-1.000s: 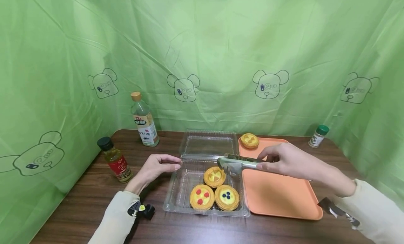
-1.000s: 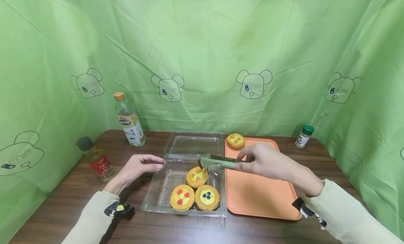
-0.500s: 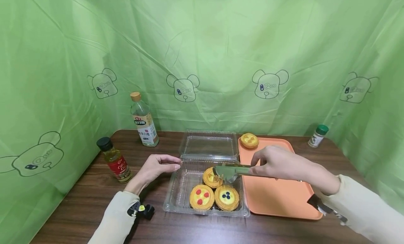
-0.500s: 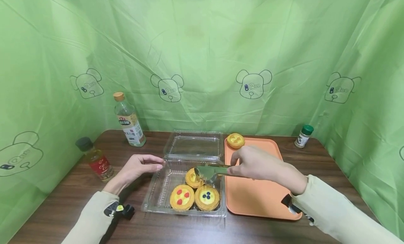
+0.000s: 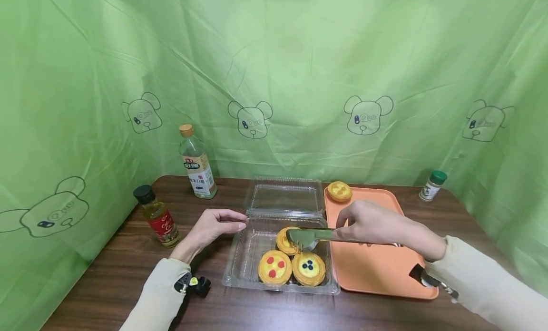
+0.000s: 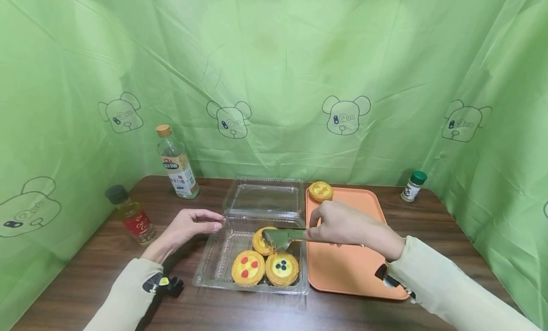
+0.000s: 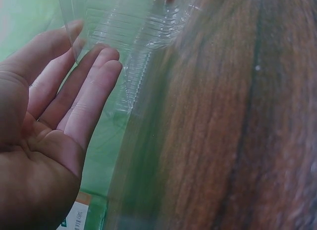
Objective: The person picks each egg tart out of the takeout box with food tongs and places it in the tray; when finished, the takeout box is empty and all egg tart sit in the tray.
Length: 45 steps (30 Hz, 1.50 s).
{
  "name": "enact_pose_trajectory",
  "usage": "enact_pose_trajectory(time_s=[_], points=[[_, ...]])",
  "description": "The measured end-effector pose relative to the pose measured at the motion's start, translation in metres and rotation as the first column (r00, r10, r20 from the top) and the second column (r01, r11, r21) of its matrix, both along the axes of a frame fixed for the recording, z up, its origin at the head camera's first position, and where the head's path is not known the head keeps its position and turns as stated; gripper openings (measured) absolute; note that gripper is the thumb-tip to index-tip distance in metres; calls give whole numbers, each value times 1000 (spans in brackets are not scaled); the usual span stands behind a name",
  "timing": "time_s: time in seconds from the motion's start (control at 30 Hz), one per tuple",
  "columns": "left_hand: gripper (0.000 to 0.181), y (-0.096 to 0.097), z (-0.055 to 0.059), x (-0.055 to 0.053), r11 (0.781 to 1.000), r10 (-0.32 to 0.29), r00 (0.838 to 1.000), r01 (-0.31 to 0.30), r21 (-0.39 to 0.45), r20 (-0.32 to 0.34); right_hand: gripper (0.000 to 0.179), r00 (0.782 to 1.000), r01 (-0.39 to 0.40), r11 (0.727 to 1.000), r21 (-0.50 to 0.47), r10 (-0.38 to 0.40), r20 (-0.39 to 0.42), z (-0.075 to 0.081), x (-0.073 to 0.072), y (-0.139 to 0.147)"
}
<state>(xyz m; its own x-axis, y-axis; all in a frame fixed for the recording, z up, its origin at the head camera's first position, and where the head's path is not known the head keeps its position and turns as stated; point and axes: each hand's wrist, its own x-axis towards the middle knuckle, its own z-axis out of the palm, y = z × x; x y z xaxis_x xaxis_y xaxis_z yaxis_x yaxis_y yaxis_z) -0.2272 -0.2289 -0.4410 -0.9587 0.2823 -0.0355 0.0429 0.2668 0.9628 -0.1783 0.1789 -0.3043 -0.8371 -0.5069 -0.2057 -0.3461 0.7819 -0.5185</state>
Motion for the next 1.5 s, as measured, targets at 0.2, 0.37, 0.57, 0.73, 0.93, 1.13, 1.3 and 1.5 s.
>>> enact_pose_trajectory(time_s=[0.2,0.37,0.57,0.73,0.93,1.13,1.3,1.5], points=[[31,0,1,0,1000,-2,1000,2,6,-10,10,1000,7,1000,-9,-6,15,-5,-2,-1],[32,0,1,1,1000,-8,1000,8,14,-4,12,999,12,1000,-15,-11,34,-12,-4,-3],[32,0,1,0,1000,-5,1000,5,13,-3,13,999,-25,999,-47,26,35,-17,-6,-1],[30,0,0,0,1000,-3,1000,3,12,-4,12,998,-69,994,-86,68,-11,-20,-3,4],[30,0,-4,-1,999,-27,999,28,32,-21,9,997,-68,988,-137,63,-43,-21,2,11],[29,0,-5,-1,999,-21,1000,21,36,-23,9,996,-47,987,-154,35,-77,-22,6,17],[29,0,-4,-1,999,-20,1000,20,29,-24,11,996,-41,976,-213,22,-89,-24,8,22],[29,0,-2,0,999,-18,1000,18,29,-24,13,998,11,965,-263,-28,-64,-19,12,33]])
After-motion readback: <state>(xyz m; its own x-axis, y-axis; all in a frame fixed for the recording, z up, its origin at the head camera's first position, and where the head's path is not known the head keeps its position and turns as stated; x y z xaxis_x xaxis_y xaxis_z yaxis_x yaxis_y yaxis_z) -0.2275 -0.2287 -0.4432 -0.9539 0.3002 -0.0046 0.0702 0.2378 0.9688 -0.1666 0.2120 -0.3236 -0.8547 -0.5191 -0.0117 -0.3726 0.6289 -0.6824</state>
